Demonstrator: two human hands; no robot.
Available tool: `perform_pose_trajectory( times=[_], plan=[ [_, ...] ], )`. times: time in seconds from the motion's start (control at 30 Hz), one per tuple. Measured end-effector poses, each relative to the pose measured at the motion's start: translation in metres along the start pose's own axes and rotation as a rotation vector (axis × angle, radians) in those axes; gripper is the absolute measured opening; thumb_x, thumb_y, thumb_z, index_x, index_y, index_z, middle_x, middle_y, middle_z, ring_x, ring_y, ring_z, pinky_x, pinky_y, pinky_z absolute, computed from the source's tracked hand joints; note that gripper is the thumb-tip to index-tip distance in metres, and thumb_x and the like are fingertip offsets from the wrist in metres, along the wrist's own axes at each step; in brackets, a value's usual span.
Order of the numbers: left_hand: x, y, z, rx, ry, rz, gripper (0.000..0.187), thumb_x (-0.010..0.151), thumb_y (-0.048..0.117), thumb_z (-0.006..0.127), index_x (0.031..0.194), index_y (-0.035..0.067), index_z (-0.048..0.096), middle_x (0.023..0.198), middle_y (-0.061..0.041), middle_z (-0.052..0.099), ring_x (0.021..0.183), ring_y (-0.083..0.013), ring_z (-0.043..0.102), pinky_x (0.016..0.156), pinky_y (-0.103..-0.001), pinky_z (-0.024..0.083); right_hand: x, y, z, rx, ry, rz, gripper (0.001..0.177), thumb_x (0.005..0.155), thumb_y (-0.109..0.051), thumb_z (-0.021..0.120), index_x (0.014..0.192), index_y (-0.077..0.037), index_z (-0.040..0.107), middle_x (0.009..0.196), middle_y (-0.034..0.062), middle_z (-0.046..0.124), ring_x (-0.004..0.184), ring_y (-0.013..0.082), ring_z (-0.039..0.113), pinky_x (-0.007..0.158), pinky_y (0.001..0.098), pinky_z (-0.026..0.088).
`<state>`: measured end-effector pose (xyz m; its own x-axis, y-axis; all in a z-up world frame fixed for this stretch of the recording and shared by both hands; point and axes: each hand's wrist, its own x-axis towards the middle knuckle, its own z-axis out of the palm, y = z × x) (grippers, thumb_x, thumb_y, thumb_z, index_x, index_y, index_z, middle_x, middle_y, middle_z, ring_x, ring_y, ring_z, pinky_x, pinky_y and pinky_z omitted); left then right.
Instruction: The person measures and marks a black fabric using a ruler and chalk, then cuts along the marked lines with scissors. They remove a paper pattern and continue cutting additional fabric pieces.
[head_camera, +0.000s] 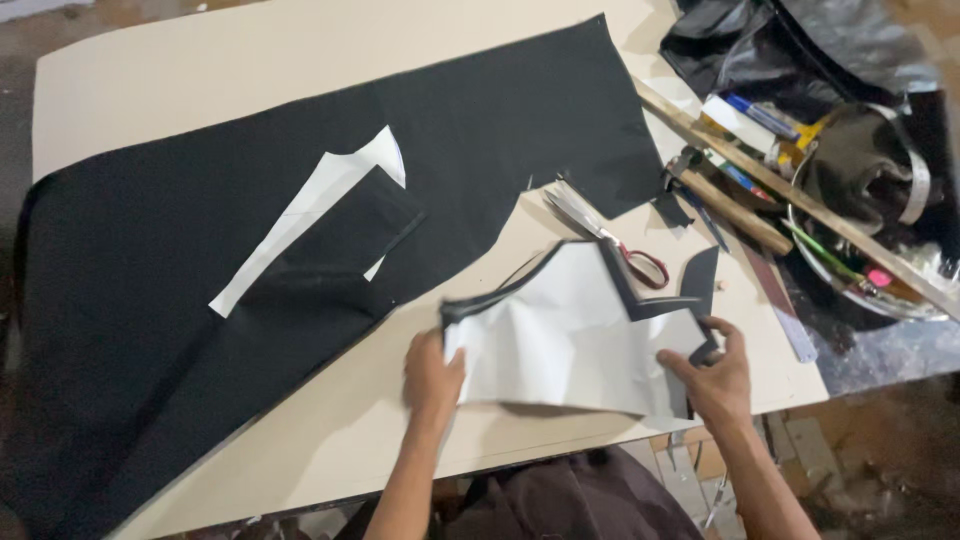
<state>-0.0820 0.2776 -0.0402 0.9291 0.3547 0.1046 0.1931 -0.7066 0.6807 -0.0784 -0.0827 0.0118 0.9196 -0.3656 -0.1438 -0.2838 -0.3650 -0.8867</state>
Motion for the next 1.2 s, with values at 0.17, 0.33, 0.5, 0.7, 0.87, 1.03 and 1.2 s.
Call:
perform_pose_trajectory(
  times=[0.17,0.33,0.5,0.7,0.87,1.03,1.2],
  plan=[
    [-0.065,-0.046,-0.063,0.015,0.083,-0.168,0.037,0.075,0.017,0.081,0.102,-0.001,0.064,0.108,-0.018,0.062,0.102,-0.0398,0.062,0.087,-0.048,0.05,-0.032,-0.002,0.042,-0.425,-0.103,-0.03,0.073,0.074,-0.024,0.088,0.138,-0.013,0.057,0.075,0.0176,0.066,0.068,0.0303,0.066,0.063,0.0396,0.053],
    [-0.075,-0.041,-0.078,0.203,0.276,-0.076,0.051,0.065,0.024,0.088,0.097,-0.006,0.064,0.115,-0.022,0.06,0.105,-0.0425,0.057,0.087,-0.05,0.046,-0.029,-0.008,0.047,-0.651,0.114,-0.517,0.06,0.075,-0.027,0.083,0.127,-0.007,0.061,0.092,0.0185,0.067,0.081,0.0325,0.068,0.072,0.0406,0.056],
    [-0.085,-0.051,-0.077,0.249,0.254,-0.021,0.048,0.072,0.026,0.085,0.1,-0.006,0.064,0.108,-0.022,0.062,0.102,-0.0429,0.058,0.088,-0.049,0.048,-0.032,-0.011,0.002,-0.58,-0.088,-0.325,0.034,0.09,-0.027,0.069,0.116,-0.004,0.071,0.096,0.0162,0.071,0.077,0.0279,0.07,0.073,0.0426,0.056],
    [-0.083,-0.06,-0.073,0.195,0.163,-0.142,0.042,0.08,0.029,0.084,0.09,-0.004,0.059,0.093,-0.021,0.063,0.088,-0.0443,0.061,0.078,-0.052,0.049,-0.058,-0.006,-0.011,-0.805,-0.422,0.213,0.037,0.092,-0.045,0.064,0.103,-0.014,0.079,0.083,0.0112,0.077,0.079,0.0248,0.075,0.078,0.0425,0.06],
    [-0.08,-0.057,-0.073,0.198,0.125,-0.254,0.046,0.078,0.034,0.084,0.097,-0.001,0.061,0.098,-0.02,0.065,0.094,-0.0437,0.063,0.081,-0.052,0.05,-0.063,-0.003,0.019,-0.571,-0.197,-0.238,0.048,0.087,-0.036,0.074,0.123,-0.005,0.066,0.118,0.0164,0.069,0.102,0.0275,0.069,0.084,0.0411,0.056],
    [-0.077,-0.051,-0.077,0.279,0.142,-0.317,0.07,0.068,0.037,0.088,0.119,-0.002,0.059,0.118,-0.021,0.062,0.111,-0.042,0.059,0.091,-0.051,0.049,-0.029,-0.037,0.06,-0.79,-0.363,-0.827,0.062,0.075,-0.033,0.083,0.13,-0.015,0.062,0.148,0.0092,0.052,0.132,0.0322,0.045,0.103,0.0516,0.041],
    [-0.059,-0.058,-0.086,0.356,-0.029,-0.496,0.106,0.062,0.045,0.094,0.139,-0.008,0.045,0.133,-0.029,0.049,0.125,-0.0411,0.052,0.1,-0.046,0.051,-0.013,-0.052,0.066,-0.95,-0.319,-0.507,0.084,0.066,-0.041,0.089,0.138,-0.012,0.055,0.15,0.0098,0.044,0.139,0.0324,0.039,0.102,0.0546,0.043]
  ],
)
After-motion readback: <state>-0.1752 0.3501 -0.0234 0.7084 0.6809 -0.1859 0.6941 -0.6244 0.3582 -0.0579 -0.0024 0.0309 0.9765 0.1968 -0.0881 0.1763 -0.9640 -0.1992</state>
